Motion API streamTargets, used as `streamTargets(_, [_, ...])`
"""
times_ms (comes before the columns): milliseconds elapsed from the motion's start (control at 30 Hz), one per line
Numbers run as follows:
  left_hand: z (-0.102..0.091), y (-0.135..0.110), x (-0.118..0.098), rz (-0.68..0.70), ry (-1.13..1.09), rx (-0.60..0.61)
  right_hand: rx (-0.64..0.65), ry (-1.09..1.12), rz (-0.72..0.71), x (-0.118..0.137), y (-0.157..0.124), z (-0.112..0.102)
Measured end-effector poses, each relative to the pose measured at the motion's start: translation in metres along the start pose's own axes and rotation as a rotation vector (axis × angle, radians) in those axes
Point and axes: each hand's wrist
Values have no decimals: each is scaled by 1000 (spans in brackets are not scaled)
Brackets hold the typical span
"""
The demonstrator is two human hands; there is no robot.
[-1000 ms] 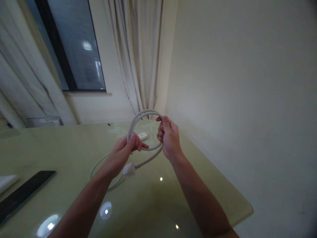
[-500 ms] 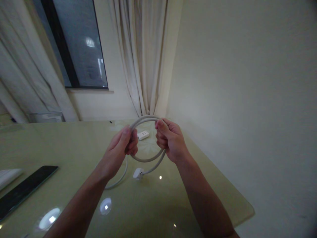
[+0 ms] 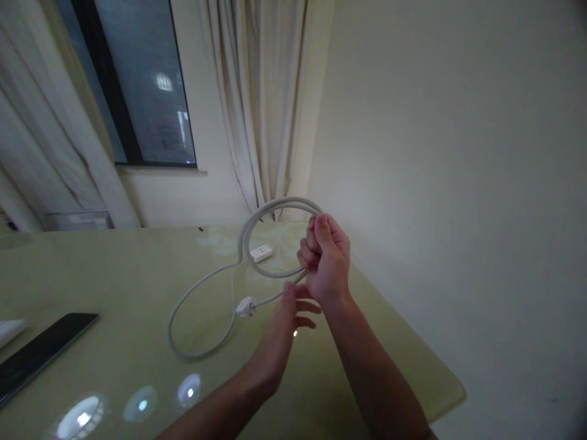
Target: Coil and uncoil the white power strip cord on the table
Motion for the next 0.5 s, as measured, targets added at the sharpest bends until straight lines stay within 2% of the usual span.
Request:
streamTargets(100, [-5, 14, -4, 3, -347, -191, -41, -8, -36, -1, 1, 0])
streamTargets(233, [-14, 13, -17, 95, -496, -348, -117, -15, -32, -6, 4, 1])
streamTargets(400, [-3, 2, -12, 65, -504, -333, -213, -5, -70, -4, 15, -10])
streamTargets(500, [1, 1, -4, 71, -419, -315, -218, -2, -38, -1, 22, -19])
Point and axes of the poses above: each hand's wrist, its own y-axis towards the middle knuckle, its own z-axis out of the palm, x = y × z, and after that the axes turned 5 degrees about -z, right-handed
